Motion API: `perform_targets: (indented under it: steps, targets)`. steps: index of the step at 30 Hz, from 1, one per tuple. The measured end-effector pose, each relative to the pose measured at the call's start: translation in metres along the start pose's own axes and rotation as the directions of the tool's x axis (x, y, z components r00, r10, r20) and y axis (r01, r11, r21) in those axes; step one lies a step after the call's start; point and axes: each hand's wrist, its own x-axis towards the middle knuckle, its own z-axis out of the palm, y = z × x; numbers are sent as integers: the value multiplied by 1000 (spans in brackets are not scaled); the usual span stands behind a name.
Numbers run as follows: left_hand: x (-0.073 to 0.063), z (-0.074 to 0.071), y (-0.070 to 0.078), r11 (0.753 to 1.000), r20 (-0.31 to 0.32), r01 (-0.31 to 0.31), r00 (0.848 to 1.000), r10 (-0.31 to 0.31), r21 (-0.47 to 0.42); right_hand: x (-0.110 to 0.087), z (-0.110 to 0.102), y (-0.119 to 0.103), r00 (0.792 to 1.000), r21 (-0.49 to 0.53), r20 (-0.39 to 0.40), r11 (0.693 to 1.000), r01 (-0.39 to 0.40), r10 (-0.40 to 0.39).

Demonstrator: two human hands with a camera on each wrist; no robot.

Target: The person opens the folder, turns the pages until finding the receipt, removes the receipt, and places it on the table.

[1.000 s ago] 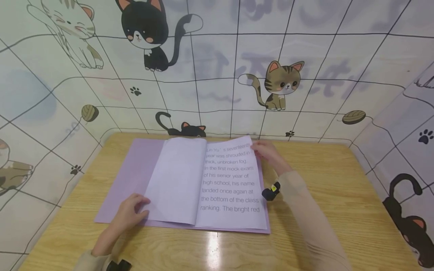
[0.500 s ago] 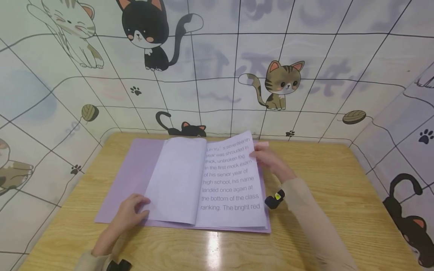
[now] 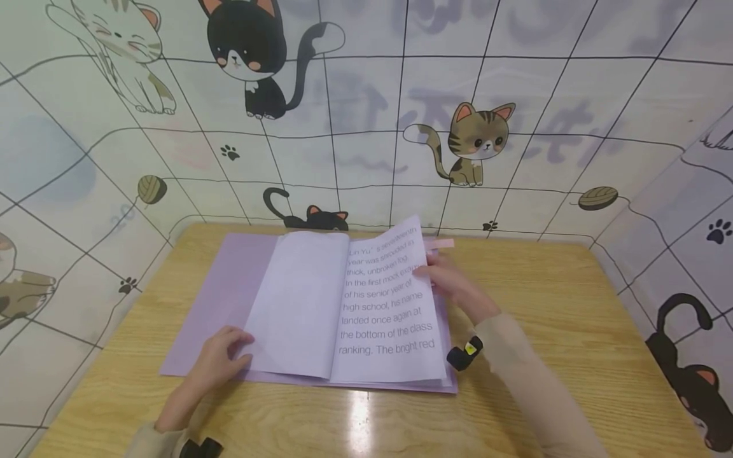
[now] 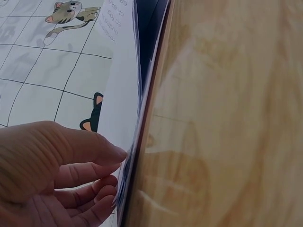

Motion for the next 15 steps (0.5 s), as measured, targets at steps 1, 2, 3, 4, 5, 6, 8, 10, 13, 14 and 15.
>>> perform_targets:
  steps: [1,2,3,4,5,6,8,10,13,14,15]
  targets:
    - [0,0,0,1000,1,0,1000,0,1,-1,2,0,1000,10,8,1000,2,-2]
    - [0,0,0,1000,1,-1,1000,1,0,-1,4,1,1000,20,17,1000,1,-2]
    - [0,0,0,1000,1,-2,1000,2,-1,-2,5,1,1000,29,25,1000,1,-2]
    - [0,0,0,1000,1,-2,1000,2,-2,-3,7,1,999,42,33,999,-1,-1]
    - [0,0,0,1000,2,-2,1000,2,-4,-3,9,0,999,55,44,999,0,-2]
    - [1,0,0,1000,3,-3,1000,3,-4,-4,11,0,999,71,52,997,-2,-2]
    - [1,0,-1,1000,2,-3,1000,3,-4,-5,14,-1,997,91,73,996,5,-11]
    - [1,0,-1,1000,3,-2,1000,2,-2,-6,18,-3,997,111,82,994,5,-14]
    - [1,0,-2,1000,3,-2,1000,2,0,-8,24,-6,996,139,93,990,-4,-9]
    - [1,0,-2,1000,4,-2,1000,2,1,-9,27,-7,996,151,94,988,-13,-1]
    - [1,0,-2,1000,5,-1,1000,1,0,-9,29,-8,995,161,98,987,-20,4]
